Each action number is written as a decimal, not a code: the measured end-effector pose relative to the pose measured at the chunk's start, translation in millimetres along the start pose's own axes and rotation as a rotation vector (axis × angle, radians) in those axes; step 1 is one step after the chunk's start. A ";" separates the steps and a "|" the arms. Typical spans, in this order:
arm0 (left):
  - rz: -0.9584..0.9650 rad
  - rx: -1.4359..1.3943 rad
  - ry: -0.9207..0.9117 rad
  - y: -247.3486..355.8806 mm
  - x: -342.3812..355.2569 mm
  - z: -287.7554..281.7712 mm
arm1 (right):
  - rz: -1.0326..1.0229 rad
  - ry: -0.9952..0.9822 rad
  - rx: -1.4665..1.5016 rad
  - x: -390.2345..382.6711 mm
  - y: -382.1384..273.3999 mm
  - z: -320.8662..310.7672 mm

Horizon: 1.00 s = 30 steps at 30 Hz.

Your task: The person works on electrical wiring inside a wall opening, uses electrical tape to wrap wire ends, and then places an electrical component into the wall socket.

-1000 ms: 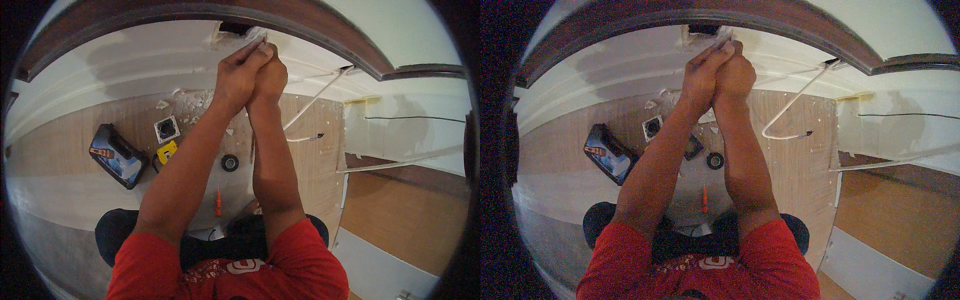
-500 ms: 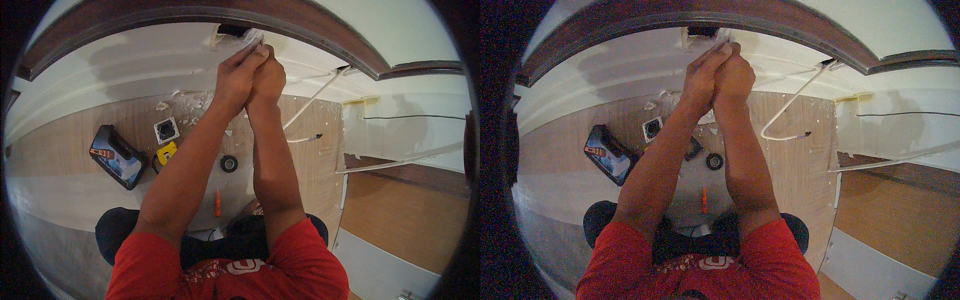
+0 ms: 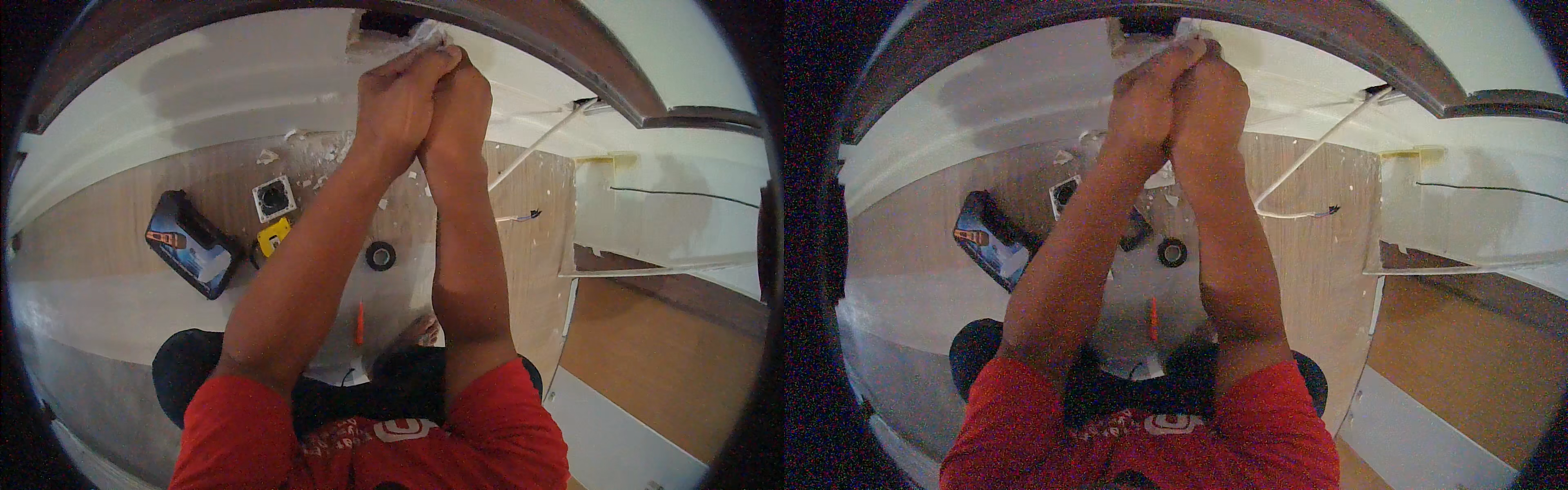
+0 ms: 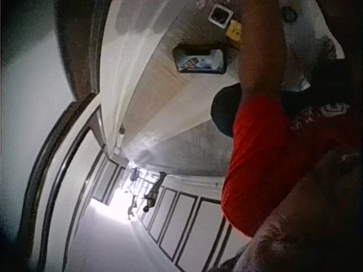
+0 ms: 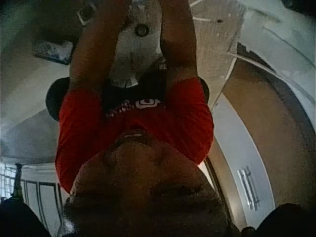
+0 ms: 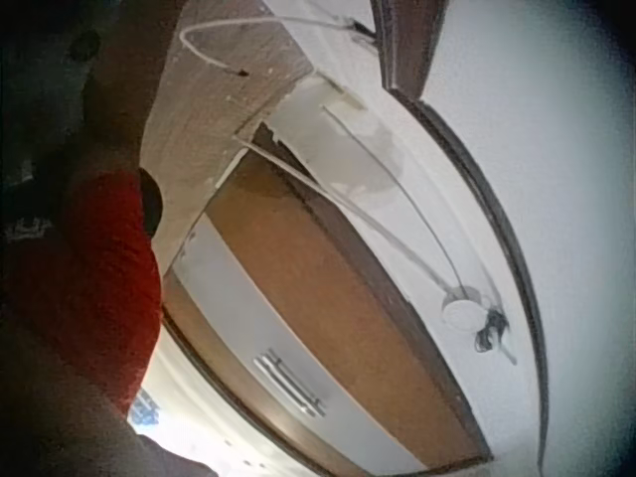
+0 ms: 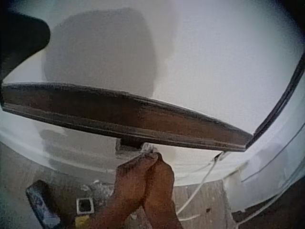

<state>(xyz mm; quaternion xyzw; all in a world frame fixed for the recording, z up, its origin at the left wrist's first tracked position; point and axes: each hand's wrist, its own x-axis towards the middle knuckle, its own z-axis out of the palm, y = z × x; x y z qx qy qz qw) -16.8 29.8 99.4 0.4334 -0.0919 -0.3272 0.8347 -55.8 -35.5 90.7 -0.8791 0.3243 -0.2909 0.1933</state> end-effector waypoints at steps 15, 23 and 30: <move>-0.015 -0.111 -0.022 -19.4 8.5 -4.5 | 0.086 0.001 -0.128 -3.1 3.4 9.4; -0.008 -0.138 -0.041 -23.7 15.0 -5.9 | 0.029 0.048 -0.103 0.5 -0.7 5.4; -0.029 -0.003 -0.124 -11.7 11.8 -14.9 | 0.026 0.086 -0.107 -0.6 1.6 16.6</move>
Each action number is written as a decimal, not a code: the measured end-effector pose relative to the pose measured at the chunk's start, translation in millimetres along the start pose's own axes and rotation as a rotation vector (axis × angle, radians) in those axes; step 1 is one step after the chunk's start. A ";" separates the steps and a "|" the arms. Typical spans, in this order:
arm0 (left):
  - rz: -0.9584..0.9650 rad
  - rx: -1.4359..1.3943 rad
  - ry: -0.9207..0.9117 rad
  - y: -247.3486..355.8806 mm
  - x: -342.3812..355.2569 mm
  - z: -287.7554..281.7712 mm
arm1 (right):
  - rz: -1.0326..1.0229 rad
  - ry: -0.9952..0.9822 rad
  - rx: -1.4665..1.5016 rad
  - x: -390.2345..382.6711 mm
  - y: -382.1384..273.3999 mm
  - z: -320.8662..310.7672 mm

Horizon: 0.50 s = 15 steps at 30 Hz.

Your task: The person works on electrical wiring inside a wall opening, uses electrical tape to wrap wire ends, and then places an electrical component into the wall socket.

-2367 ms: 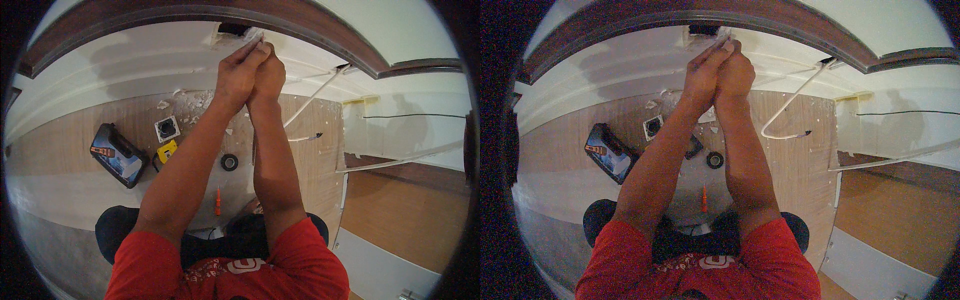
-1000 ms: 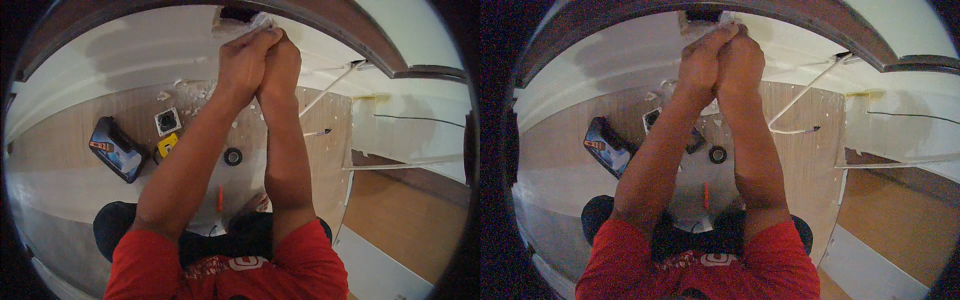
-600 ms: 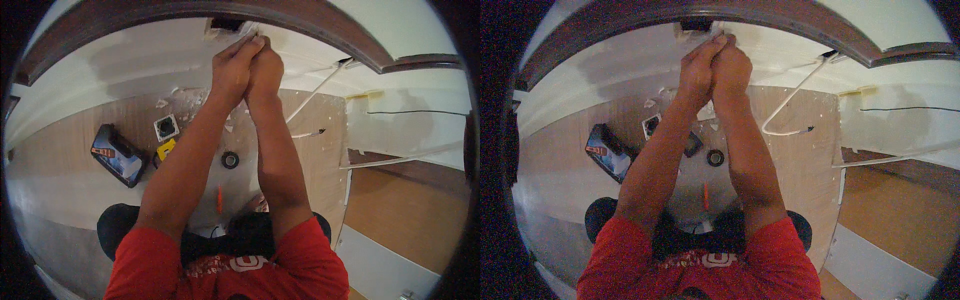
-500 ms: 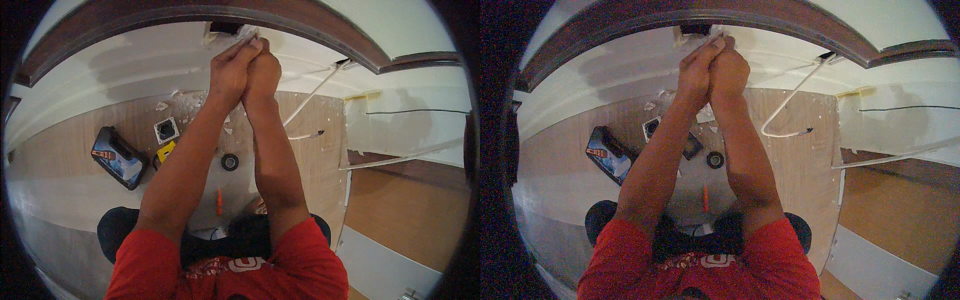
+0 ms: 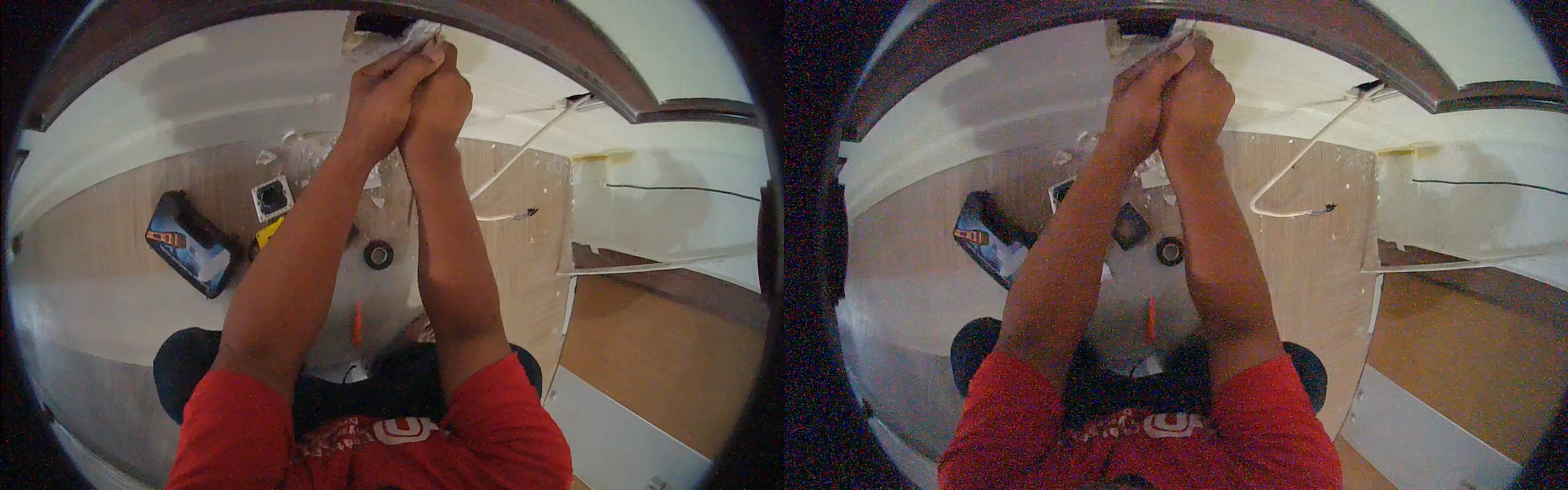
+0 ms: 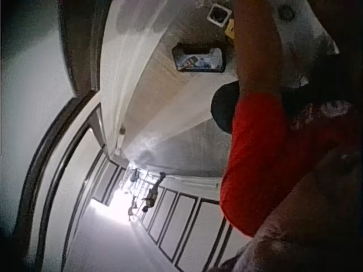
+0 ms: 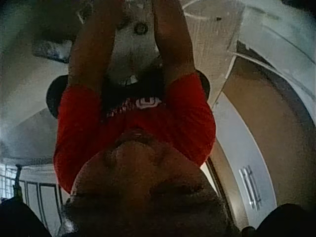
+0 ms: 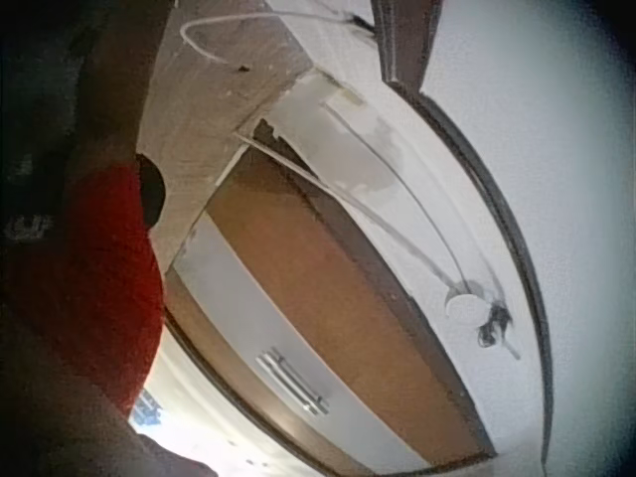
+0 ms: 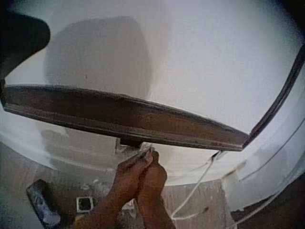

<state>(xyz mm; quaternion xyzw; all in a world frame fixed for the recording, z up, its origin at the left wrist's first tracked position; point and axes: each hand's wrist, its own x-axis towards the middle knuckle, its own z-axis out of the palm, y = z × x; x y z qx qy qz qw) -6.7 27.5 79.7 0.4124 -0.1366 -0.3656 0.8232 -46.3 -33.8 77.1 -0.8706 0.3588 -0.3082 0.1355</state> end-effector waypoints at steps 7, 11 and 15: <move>-0.039 -0.057 0.047 -17.7 -0.7 -8.2 | 0.040 -0.131 0.005 -10.2 6.5 6.2; 0.042 -0.002 0.054 -16.5 1.2 -0.6 | 0.069 -0.140 -0.045 -8.4 13.8 9.2; 0.045 -0.020 0.038 -1.6 -3.5 9.5 | 0.018 -0.053 0.035 -1.1 2.5 -6.8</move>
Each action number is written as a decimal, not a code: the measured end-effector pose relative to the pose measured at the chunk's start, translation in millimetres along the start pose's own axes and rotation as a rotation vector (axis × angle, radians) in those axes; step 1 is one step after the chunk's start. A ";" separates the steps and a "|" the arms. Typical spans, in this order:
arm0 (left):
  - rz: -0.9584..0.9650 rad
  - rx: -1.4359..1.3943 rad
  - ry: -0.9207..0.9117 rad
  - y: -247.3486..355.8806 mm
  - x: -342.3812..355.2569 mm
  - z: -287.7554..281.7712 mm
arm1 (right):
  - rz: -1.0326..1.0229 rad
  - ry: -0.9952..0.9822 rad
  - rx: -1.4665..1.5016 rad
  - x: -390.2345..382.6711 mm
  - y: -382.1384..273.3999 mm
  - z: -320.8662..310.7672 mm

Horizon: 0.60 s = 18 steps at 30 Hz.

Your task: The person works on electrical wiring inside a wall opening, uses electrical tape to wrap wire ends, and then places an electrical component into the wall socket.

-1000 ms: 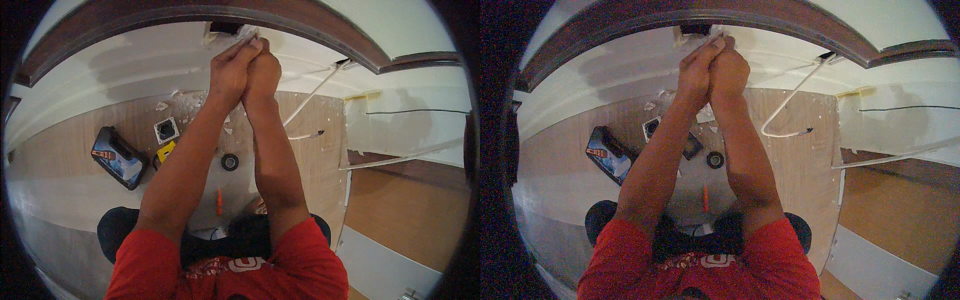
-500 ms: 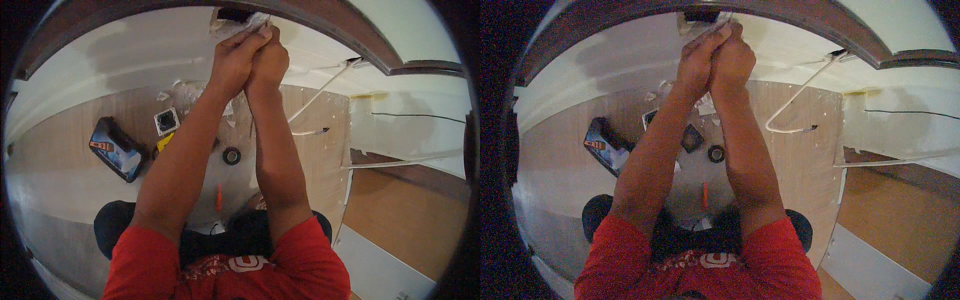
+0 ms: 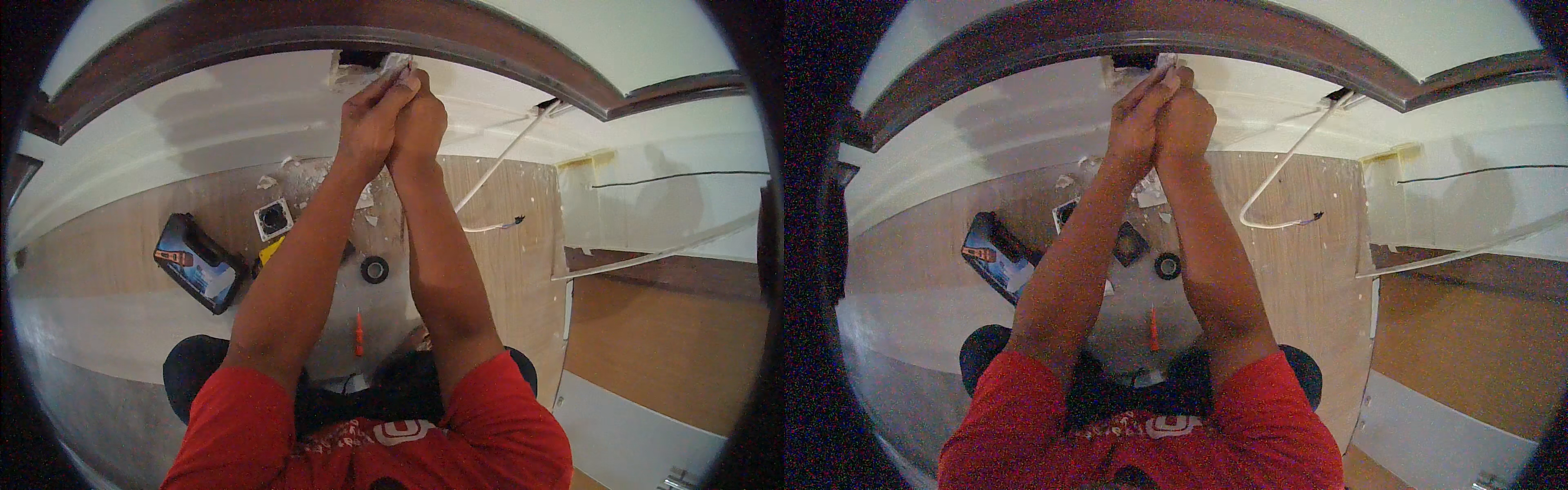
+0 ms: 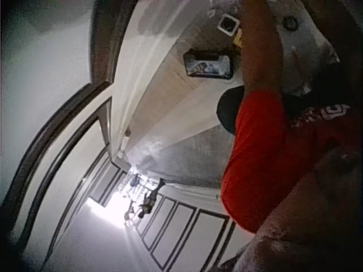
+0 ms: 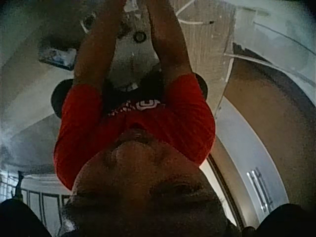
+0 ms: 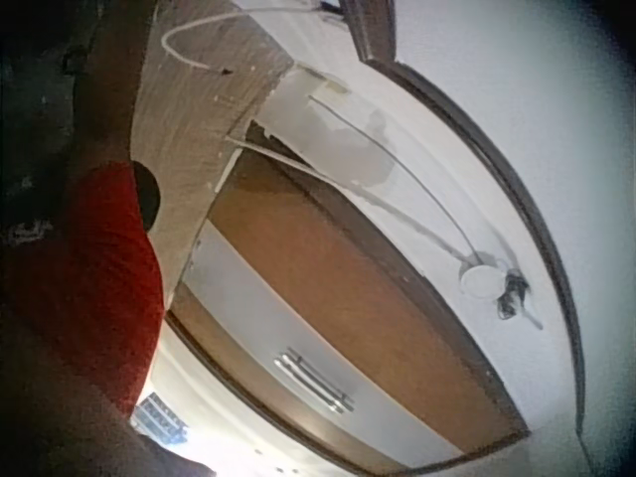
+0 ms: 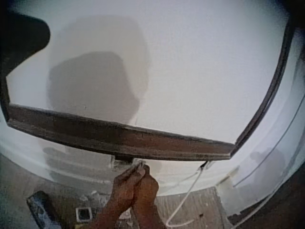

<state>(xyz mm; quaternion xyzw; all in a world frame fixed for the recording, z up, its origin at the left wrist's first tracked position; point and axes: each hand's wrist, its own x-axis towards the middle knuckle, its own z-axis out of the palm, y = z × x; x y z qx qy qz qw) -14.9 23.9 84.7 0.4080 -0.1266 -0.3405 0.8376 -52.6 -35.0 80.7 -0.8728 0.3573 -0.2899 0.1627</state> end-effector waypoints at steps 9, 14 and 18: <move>-0.008 -0.003 -0.033 -9.1 7.2 -5.5 | 0.067 -0.007 0.039 3.3 4.2 7.2; 0.003 0.041 0.012 -17.4 11.2 -17.4 | 0.006 -0.003 0.024 -3.8 7.3 17.3; -0.024 0.096 0.013 -16.6 8.4 -22.6 | 0.059 -0.036 0.118 -6.5 11.3 27.9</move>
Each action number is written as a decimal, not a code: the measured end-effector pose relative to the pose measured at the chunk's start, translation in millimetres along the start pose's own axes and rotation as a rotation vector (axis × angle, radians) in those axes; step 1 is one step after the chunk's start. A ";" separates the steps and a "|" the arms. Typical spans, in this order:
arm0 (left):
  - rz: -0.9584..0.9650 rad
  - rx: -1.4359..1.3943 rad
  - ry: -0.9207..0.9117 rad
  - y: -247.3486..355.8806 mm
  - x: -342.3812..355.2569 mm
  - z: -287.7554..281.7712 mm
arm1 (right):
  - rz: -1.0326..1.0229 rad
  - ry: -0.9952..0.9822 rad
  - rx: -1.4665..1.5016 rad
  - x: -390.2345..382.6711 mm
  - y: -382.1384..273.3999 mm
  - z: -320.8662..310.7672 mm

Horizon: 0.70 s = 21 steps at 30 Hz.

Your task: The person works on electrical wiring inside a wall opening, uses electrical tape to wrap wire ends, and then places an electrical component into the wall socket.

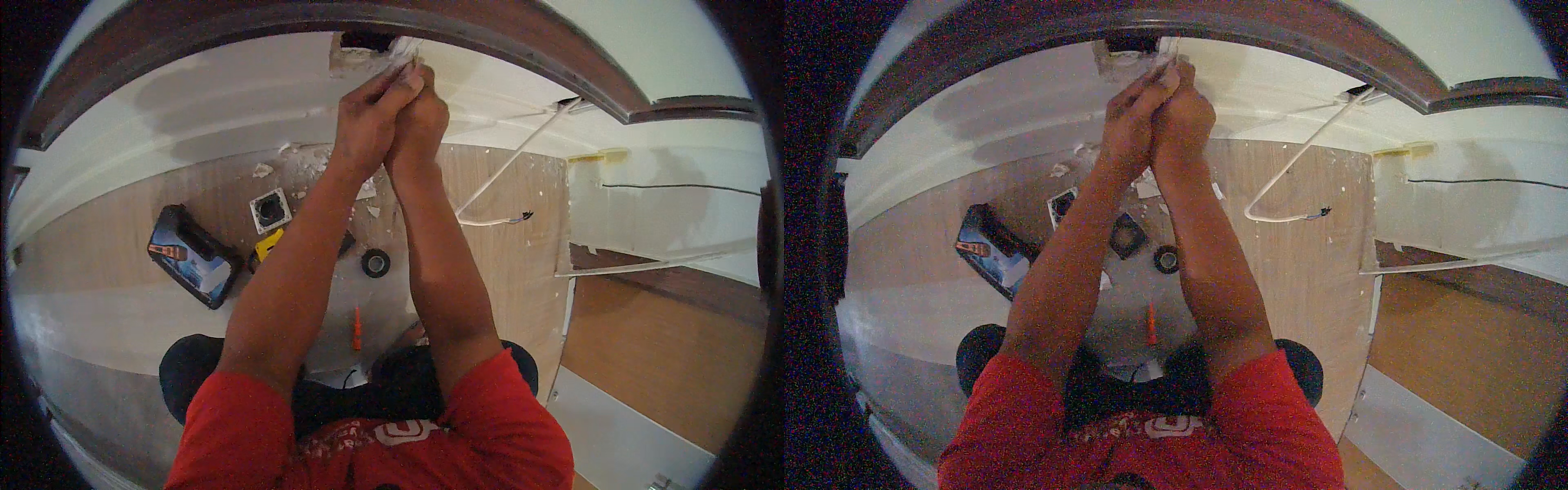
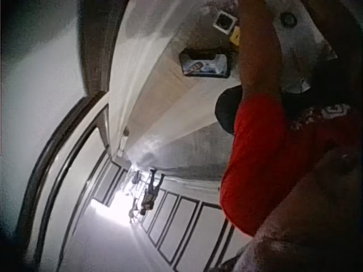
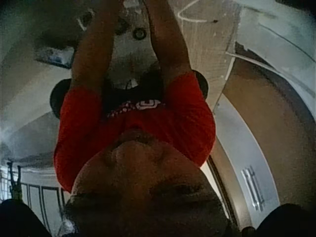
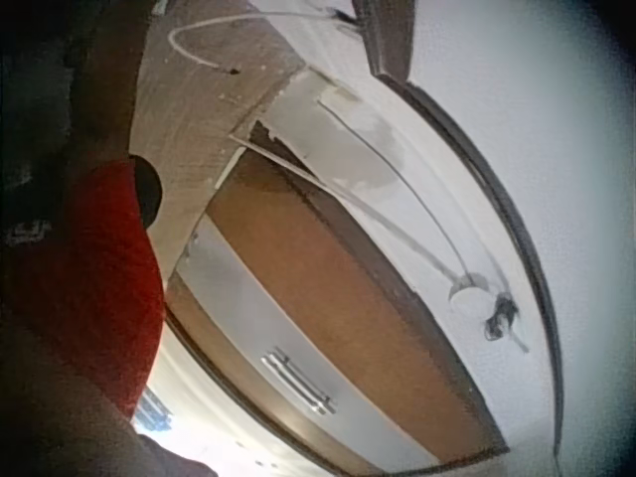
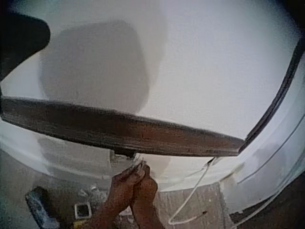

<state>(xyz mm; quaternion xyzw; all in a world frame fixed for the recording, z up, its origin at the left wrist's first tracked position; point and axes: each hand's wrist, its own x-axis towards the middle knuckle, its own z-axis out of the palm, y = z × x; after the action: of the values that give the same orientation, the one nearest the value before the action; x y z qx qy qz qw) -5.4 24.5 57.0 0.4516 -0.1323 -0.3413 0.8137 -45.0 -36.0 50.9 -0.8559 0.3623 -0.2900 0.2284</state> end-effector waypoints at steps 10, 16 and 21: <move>-0.023 0.047 0.054 -24.0 -7.2 -18.4 | -0.045 -0.040 -0.059 -18.4 19.3 25.3; 0.073 -0.005 -0.032 2.8 -7.6 6.7 | -0.035 0.010 -0.023 -3.6 -8.0 -13.3; 0.024 -0.063 -0.061 -3.1 -6.3 10.0 | -0.043 0.031 -0.103 -0.4 3.3 -12.4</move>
<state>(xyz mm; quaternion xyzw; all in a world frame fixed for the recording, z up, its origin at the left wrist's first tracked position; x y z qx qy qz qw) -16.6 21.1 60.6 0.4135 -0.1517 -0.3494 0.8270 -55.0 -40.0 57.8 -0.8694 0.3617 -0.2892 0.1723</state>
